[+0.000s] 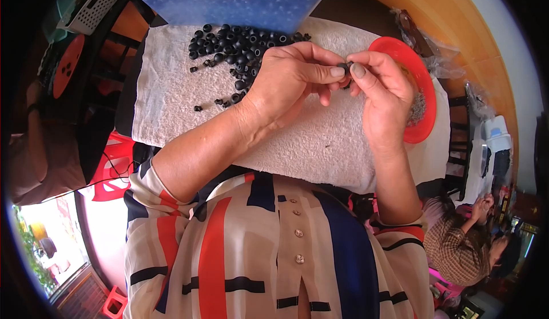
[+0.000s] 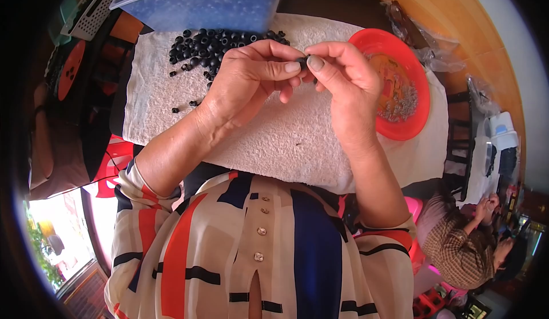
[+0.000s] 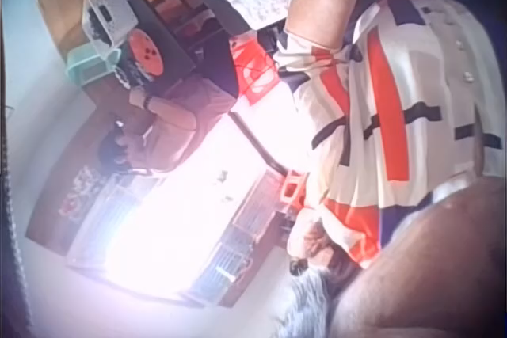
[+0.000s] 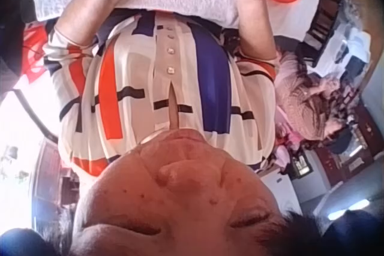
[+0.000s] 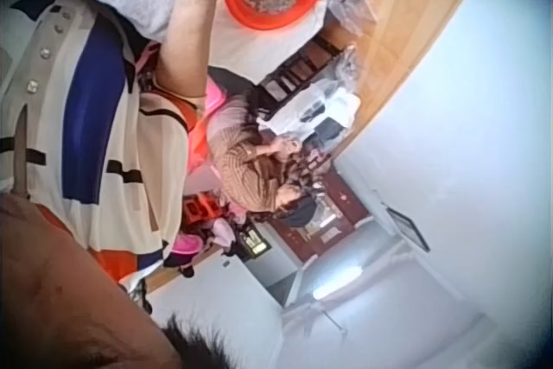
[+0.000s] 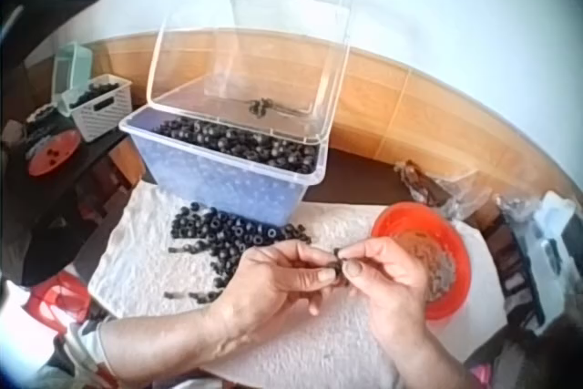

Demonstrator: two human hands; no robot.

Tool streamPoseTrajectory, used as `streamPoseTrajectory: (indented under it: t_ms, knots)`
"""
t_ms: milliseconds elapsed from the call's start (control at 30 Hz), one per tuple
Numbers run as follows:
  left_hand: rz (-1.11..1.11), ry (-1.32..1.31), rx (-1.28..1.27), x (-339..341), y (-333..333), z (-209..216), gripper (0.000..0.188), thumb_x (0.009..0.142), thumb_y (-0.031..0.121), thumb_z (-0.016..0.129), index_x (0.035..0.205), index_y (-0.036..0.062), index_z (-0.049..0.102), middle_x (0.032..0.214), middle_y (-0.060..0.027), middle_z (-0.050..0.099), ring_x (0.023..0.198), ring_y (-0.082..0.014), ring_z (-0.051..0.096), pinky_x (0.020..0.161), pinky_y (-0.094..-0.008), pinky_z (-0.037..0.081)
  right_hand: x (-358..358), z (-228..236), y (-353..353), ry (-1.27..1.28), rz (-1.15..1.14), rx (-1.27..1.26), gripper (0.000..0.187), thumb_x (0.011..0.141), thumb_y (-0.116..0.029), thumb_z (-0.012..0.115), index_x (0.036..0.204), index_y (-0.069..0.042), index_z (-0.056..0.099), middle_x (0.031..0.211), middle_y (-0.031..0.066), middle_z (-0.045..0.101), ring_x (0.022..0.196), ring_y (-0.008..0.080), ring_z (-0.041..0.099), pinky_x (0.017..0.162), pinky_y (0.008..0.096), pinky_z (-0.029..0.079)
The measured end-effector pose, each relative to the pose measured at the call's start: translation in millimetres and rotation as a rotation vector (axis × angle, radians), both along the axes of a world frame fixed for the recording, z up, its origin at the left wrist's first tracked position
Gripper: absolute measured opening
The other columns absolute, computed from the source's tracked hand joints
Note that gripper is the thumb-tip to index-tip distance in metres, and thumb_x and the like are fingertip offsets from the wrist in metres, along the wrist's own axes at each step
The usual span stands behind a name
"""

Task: Sorting and inspecting small black plastic components on a table.

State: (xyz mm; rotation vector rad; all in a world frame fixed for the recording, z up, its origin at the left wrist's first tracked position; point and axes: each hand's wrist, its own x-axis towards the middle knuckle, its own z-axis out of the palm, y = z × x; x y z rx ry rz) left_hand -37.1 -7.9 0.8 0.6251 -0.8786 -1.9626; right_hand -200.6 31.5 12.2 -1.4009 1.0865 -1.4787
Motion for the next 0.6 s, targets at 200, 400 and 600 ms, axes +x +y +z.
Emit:
streamPoseTrajectory:
  t_ms: [200, 400, 600]
  knots:
    - [0.011, -0.007, -0.003, 1, 0, 0, 0.008, 0.086, -0.002, 0.065, 0.093, -0.0070, 0.064, 0.084, -0.0137, 0.068, 0.074, -0.0190, 0.066, 0.056, -0.0278, 0.051, 1, 0, 0, 0.002, -0.012, 0.054, 0.013, 0.092, -0.008, 0.062, 0.103, -0.001, 0.065, 0.087, 0.0023, 0.066, 0.077, 0.0094, 0.061, 0.064, 0.0206, 0.042]
    - [-0.025, -0.065, -0.003, 0, 0, -3, 0.014, 0.091, 0.000, 0.061, 0.103, -0.0067, 0.062, 0.089, -0.0138, 0.067, 0.076, -0.0181, 0.065, 0.059, -0.0279, 0.053, -2, -10, -2, 0.254, -0.076, -0.093, 0.012, 0.090, -0.002, 0.062, 0.102, -0.001, 0.064, 0.087, 0.0019, 0.065, 0.075, 0.0088, 0.060, 0.063, 0.0210, 0.045]
    - [-0.042, -0.021, 0.066, 2, -5, -7, 0.012, 0.090, -0.002, 0.061, 0.099, -0.0088, 0.062, 0.091, -0.0153, 0.067, 0.074, -0.0202, 0.065, 0.058, -0.0296, 0.053, 4, -11, 0, 0.403, -0.122, -0.294, 0.018, 0.083, 0.005, 0.065, 0.100, 0.000, 0.061, 0.086, 0.0057, 0.059, 0.073, 0.0118, 0.060, 0.064, 0.0237, 0.049]
